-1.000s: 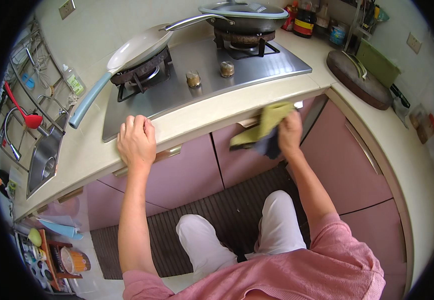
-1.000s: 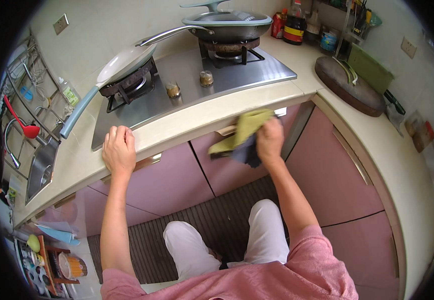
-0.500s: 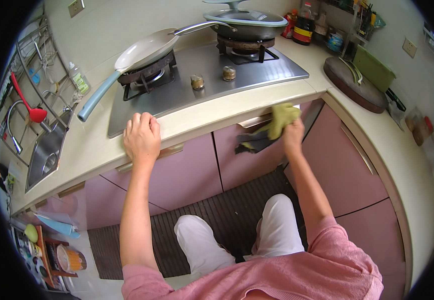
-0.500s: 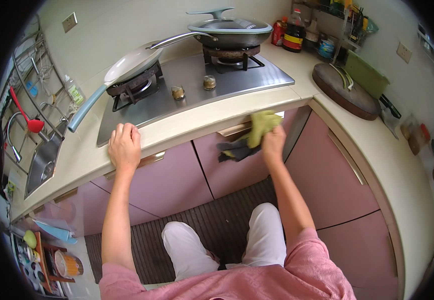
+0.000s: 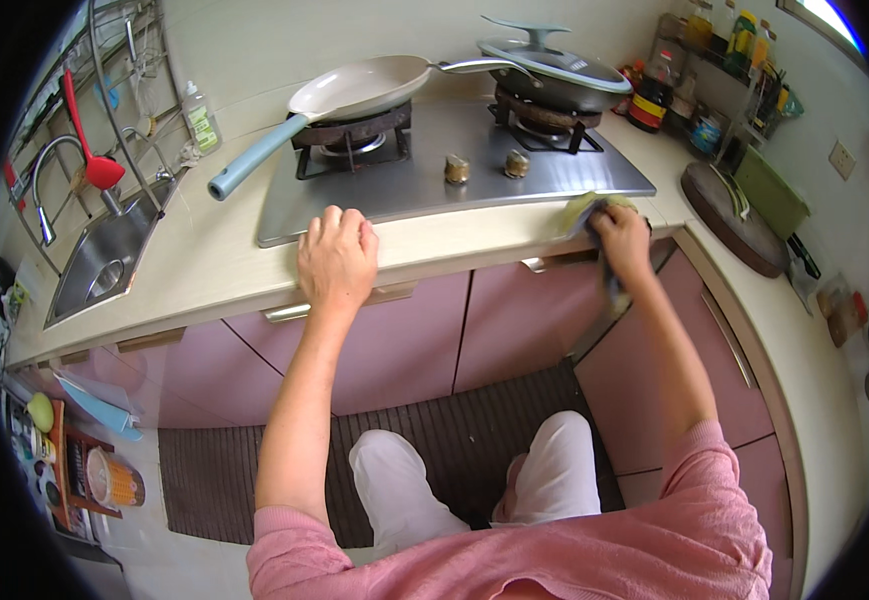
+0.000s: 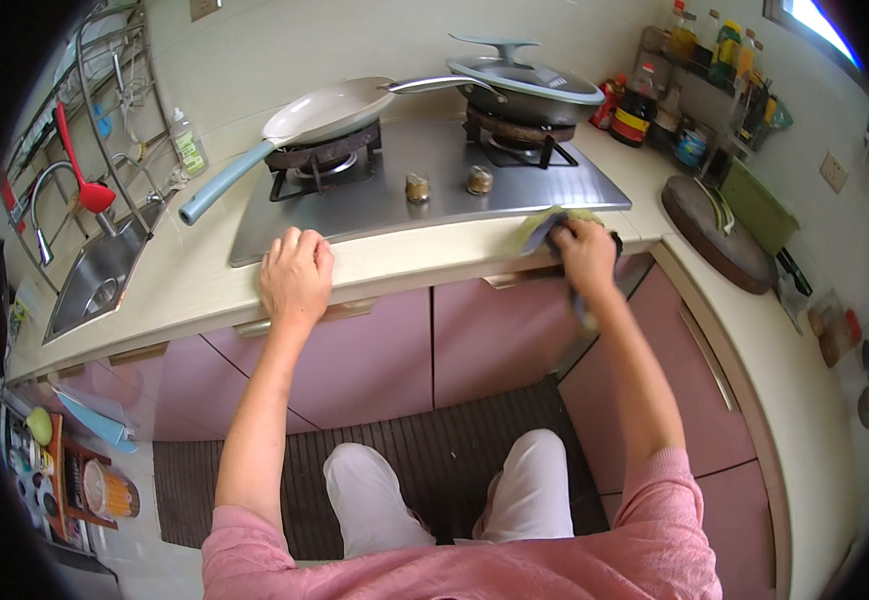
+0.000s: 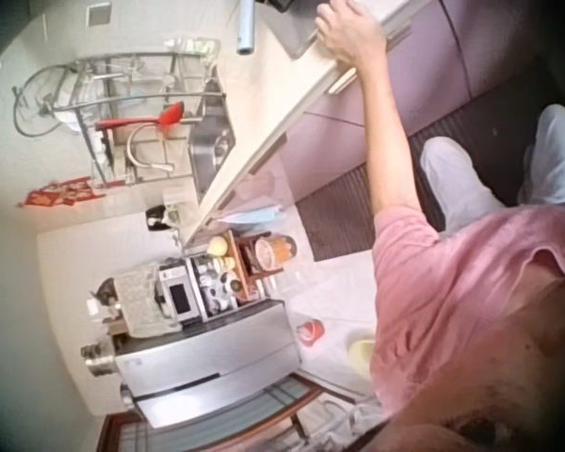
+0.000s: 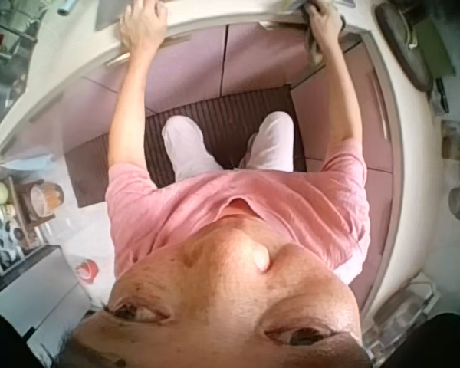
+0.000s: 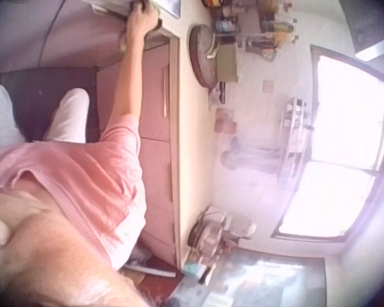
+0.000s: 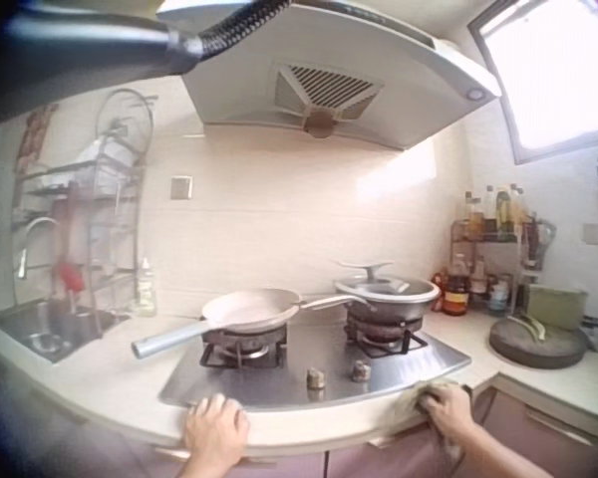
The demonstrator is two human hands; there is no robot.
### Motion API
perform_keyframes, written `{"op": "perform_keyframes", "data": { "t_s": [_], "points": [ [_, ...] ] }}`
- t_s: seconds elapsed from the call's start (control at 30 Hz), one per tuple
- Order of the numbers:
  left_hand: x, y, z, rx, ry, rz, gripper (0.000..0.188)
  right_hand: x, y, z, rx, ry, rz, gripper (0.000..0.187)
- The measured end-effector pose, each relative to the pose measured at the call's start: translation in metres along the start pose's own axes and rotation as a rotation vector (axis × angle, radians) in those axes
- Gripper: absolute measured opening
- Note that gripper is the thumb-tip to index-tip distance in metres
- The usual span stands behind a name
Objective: The person wipes the kitchen countertop and the front of the pink cabinets using a cloth. They move along the counter, cleaning the surface near the sink and stove, and then wipe the cabinet doors and handles below.
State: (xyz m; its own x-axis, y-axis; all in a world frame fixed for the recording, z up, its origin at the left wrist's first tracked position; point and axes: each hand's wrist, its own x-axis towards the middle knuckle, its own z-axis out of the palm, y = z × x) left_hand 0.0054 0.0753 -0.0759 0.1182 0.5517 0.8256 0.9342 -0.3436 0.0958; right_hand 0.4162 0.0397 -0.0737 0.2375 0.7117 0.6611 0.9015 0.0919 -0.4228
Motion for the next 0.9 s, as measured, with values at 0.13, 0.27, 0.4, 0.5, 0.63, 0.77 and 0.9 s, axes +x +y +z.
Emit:
{"op": "perform_keyframes", "data": {
  "t_s": [0.13, 0.27, 0.4, 0.5, 0.63, 0.77, 0.9],
  "points": [
    [0.002, -0.004, -0.002, -0.086, 0.015, -0.024, 0.013, -0.020, -0.074, 0.037, 0.201, -0.044, -0.156, 0.017],
    [0.001, -0.007, 0.000, -0.290, 0.120, -0.082, 0.013, -0.037, -0.173, 0.084, 0.204, -0.211, -0.374, 0.018],
    [0.008, -0.016, -0.015, -0.873, 0.200, -0.359, 0.019, -0.053, -0.277, 0.122, 0.382, -0.363, -0.643, 0.017],
    [0.000, -0.068, -0.025, -0.802, 0.263, -0.380, 0.020, -0.046, -0.298, 0.119, 0.403, -0.465, -0.780, 0.017],
    [-0.017, -0.153, -0.055, -0.371, 0.162, -0.447, 0.018, -0.031, -0.241, 0.105, 0.290, -0.336, -0.737, 0.018],
    [-0.015, -0.139, -0.050, -0.419, 0.102, -0.390, 0.027, -0.026, -0.221, 0.081, 0.021, -0.403, -0.695, 0.021],
    [-0.012, -0.137, -0.053, -0.393, 0.053, -0.475, 0.048, -0.018, -0.269, 0.119, 0.096, -0.472, -0.907, 0.018]
  ]
}}
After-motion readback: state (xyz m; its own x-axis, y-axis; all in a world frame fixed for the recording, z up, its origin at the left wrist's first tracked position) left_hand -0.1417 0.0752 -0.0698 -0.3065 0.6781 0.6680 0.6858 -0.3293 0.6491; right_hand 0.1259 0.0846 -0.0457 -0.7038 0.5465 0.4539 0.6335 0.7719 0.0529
